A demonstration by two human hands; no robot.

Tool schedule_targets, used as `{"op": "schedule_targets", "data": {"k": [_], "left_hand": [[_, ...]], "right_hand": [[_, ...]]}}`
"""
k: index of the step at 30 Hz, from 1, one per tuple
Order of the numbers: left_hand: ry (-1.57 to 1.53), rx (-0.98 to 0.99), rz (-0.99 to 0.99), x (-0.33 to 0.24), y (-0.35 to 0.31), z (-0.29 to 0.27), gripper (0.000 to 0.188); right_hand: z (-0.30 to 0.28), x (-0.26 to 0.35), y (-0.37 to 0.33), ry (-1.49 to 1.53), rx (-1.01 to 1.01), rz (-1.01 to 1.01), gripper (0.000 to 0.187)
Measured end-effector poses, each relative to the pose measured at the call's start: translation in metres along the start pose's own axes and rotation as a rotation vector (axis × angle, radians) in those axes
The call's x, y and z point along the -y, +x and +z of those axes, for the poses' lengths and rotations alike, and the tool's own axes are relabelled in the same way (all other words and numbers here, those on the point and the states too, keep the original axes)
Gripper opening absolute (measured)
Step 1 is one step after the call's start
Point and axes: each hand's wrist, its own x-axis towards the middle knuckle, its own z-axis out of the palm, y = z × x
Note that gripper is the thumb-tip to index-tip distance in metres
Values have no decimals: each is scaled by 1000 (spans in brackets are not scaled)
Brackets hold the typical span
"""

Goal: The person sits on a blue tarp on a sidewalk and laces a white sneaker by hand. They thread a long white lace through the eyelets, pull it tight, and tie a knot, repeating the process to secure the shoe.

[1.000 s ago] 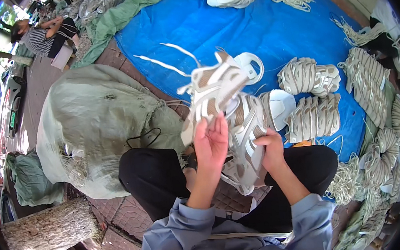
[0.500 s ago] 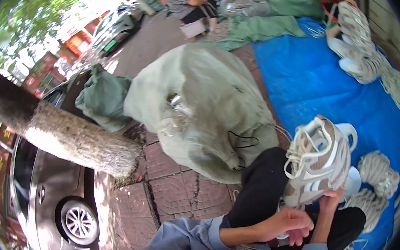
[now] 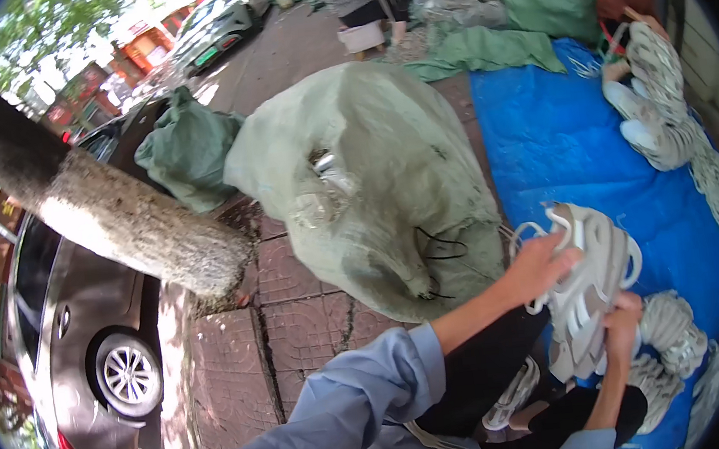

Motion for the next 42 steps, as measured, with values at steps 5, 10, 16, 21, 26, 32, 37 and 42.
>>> {"op": "schedule_targets", "data": {"k": [5,10,16,21,26,32,37,42], "left_hand": [[-97,150,-3,42,32,-15,48],[-323,246,-378,60,62,-23,49],[-137,159,-331,140,118,-39,36],[-96,44,-290,214,170,-51,30],[-40,-47,-365,310,198,-54,32],[282,-59,-473,341,201,-73,51],[327,-47,-530,337,179,-97,50],[640,-7,-583,310,181,-92,44]], "right_hand": [[12,-30,35,-302,65,-156,12],[27,-39,48,363,117,313,30],[11,-122,71,-139,347,224,24],[-123,-186,57,-1001,616,501,8],[-170,-250,46,-1345,423,51,5],[-128,-339,82,-1619,435,-170,9],[-119,-356,98,-1627,531,70,12],[-138,-274,146,-1184,97,129,6]]}}
